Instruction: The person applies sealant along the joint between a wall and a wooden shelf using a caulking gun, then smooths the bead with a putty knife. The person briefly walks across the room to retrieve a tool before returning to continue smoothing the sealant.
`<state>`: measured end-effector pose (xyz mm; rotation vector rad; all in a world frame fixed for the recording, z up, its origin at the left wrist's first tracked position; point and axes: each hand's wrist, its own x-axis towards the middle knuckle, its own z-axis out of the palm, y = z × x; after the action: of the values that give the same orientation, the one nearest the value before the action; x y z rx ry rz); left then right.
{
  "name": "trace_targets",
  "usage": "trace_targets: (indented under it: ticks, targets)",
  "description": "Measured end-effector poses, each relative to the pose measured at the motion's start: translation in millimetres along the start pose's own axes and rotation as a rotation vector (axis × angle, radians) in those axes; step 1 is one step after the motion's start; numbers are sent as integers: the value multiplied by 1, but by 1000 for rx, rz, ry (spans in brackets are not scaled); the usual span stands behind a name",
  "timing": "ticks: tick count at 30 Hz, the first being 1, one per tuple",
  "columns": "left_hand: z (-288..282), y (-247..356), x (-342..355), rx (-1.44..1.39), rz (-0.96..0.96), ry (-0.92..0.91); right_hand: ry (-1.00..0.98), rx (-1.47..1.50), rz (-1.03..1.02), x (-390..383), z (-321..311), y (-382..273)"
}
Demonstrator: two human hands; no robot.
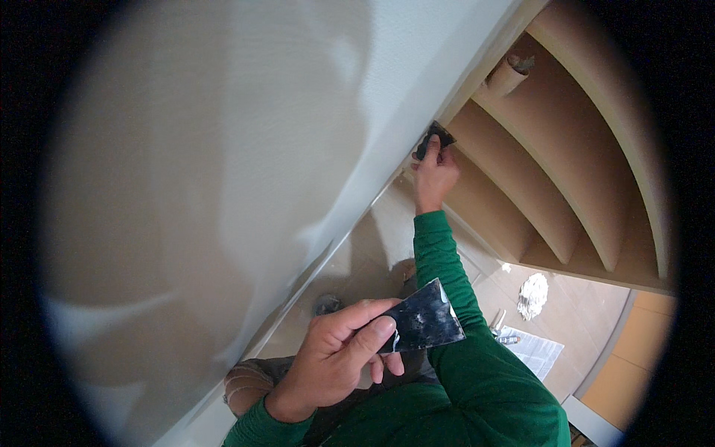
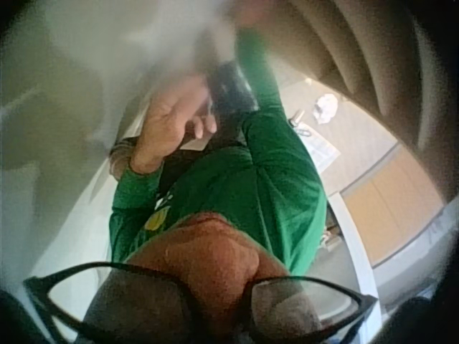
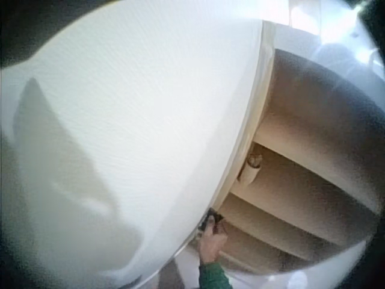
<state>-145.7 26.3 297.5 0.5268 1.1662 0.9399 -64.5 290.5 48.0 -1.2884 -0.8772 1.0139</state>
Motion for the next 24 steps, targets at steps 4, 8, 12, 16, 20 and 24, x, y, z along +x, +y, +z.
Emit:
trace_targets:
  ticks: [4, 8, 12, 16, 20, 24]
  targets:
    - [5, -2, -3, -2, -22, 22, -6, -60, -14, -1, -3, 14]
    - [11, -16, -6, 7, -15, 34, -13, -108, -6, -5, -12, 36]
    - [16, -12, -2, -9, -13, 48, 15, -242, -81, 2, -18, 69]
    - [13, -15, -2, -28, -5, 49, 62, -444, -169, -1, -22, 93]
    - [14, -21, -1, -50, -14, 60, 32, -423, -119, -2, -23, 124]
    - [16, -24, -6, -38, -22, 112, 29, -537, -248, -15, -22, 163]
